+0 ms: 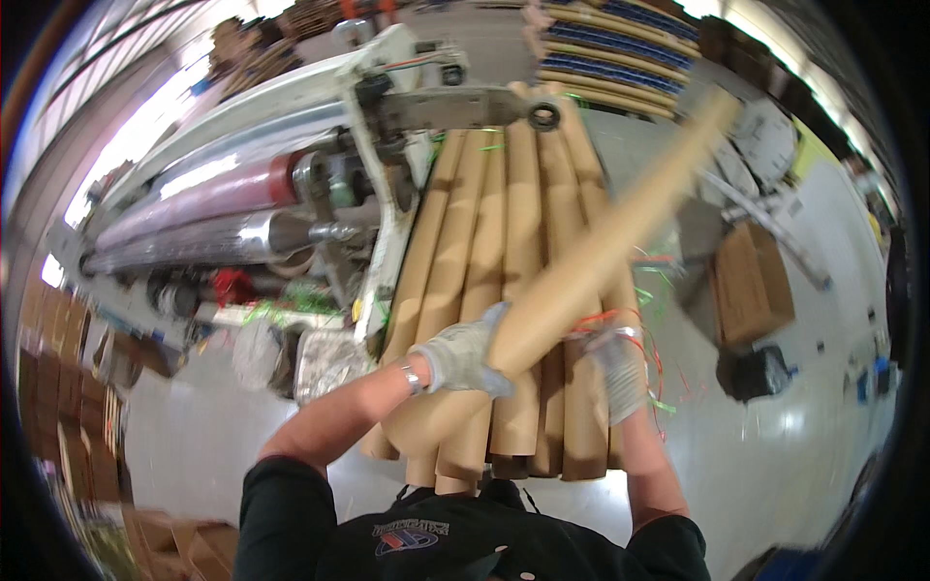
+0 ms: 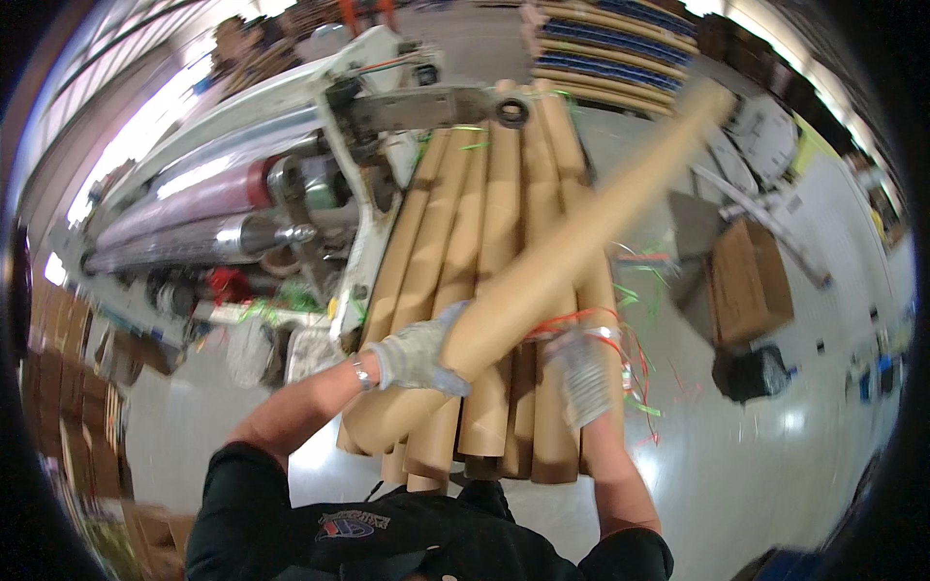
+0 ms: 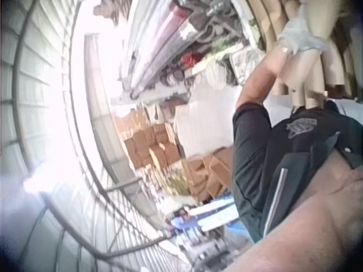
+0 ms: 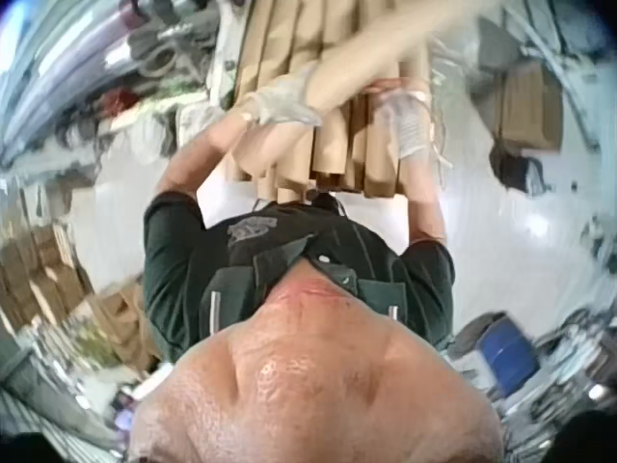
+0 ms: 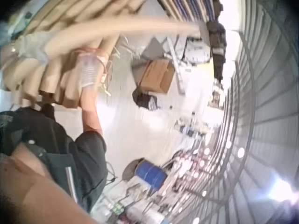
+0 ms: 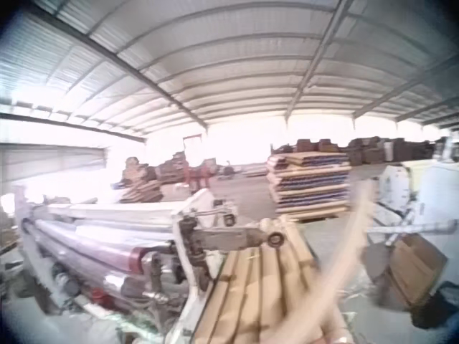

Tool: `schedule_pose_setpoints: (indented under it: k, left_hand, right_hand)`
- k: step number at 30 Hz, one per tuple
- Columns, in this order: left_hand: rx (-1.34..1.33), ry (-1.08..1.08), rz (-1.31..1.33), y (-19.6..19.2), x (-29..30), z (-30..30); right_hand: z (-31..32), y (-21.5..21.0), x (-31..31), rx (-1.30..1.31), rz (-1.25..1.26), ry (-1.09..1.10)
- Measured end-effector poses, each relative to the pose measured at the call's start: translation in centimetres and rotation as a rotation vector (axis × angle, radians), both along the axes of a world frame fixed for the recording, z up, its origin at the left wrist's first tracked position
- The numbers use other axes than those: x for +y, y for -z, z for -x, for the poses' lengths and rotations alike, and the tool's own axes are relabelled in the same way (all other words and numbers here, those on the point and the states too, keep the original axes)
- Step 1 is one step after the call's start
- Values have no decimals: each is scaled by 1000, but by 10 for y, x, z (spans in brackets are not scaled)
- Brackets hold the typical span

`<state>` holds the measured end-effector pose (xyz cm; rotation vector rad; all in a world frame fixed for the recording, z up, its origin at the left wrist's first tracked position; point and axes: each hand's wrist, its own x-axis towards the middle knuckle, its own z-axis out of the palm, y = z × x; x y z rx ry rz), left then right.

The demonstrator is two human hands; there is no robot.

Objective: The recorder operates a film rewinding and slitting machine, including loading cores and handling finished rolls.

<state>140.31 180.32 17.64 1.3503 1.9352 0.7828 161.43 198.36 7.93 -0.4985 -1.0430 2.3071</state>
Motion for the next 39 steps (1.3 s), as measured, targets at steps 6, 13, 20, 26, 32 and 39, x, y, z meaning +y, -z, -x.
schedule_pose_setpoints:
  k: [6, 13, 20, 26, 32, 39]
  left_hand:
    - [1091, 196, -216, -51, 54, 17]
    - [1299, 57, -171, -71, -41, 110]
    - [1418, -150, -413, -64, -128, 178]
    - [1235, -961, -339, -21, -258, 170]
    - [478, -830, 143, 111, -375, 133]
    - [-88, -1269, 578, 195, -676, 15]
  right_hand:
    - [-92, -5, 231, 130, 197, 569]
    - [-170, 33, 272, 92, 163, 726]
    - [-86, -67, 257, 109, -17, 830]
    - [71, -110, 80, 237, 175, 436]
    - [295, -118, -249, 7, -1031, -440]
    - [471, -201, -368, -826, -2443, 49]
